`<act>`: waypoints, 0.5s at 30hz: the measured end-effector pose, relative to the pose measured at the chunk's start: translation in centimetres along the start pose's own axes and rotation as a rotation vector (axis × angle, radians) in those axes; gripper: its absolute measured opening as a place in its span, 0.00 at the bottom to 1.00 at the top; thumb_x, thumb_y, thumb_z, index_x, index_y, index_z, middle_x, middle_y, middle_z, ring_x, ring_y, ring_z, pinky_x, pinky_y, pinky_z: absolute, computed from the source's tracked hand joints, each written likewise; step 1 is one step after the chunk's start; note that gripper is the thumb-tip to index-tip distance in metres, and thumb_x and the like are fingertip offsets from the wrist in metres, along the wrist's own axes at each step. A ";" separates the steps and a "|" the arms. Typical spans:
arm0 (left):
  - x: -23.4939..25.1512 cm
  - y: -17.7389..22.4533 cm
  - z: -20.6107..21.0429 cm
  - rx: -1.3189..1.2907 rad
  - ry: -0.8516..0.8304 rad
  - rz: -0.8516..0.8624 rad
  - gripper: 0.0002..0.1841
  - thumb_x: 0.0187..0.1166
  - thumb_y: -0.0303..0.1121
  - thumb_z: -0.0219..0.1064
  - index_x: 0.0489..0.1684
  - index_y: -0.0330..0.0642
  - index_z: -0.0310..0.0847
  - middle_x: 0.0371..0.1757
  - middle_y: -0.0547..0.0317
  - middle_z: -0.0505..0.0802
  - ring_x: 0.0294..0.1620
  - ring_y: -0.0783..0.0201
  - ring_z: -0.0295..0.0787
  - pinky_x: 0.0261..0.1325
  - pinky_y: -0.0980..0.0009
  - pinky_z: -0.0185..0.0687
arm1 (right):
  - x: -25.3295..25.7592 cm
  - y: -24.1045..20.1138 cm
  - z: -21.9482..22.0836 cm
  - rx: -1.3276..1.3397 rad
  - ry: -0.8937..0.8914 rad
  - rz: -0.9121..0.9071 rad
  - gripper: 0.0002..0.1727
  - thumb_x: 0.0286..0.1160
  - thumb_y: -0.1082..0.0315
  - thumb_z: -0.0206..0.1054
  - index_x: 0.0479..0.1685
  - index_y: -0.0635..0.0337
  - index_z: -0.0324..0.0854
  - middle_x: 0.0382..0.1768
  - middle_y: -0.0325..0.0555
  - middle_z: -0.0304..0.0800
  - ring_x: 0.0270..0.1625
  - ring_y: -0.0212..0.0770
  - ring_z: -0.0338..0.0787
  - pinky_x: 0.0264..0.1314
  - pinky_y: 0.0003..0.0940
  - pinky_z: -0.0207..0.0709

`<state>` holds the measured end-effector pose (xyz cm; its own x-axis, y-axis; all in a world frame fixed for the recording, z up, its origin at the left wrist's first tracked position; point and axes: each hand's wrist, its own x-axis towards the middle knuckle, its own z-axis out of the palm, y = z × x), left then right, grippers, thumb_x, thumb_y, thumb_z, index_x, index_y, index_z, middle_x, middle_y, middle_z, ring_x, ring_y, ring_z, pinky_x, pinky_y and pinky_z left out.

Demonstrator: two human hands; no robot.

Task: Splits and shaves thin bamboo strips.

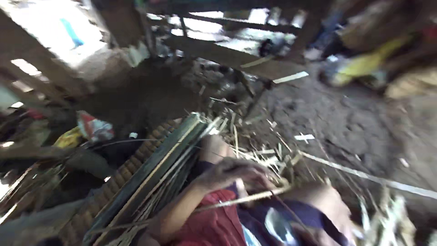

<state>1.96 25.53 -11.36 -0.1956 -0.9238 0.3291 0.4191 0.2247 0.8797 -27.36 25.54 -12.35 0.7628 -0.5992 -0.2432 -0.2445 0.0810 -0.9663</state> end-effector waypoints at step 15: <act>-1.5 -2.6 -0.1 0.192 0.635 -0.129 0.19 0.92 0.27 0.45 0.72 0.51 0.77 0.43 0.65 0.99 0.42 0.65 0.98 0.51 0.66 0.95 | 4.4 3.6 2.3 -0.039 0.720 -0.176 0.16 0.89 0.61 0.57 0.50 0.62 0.87 0.37 0.31 0.91 0.40 0.17 0.88 0.50 0.16 0.84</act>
<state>1.28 26.29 -14.18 0.3506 -0.9365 0.0036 0.2507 0.0976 0.9631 -23.54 25.02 -17.06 0.2150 -0.9756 0.0439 -0.1857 -0.0850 -0.9789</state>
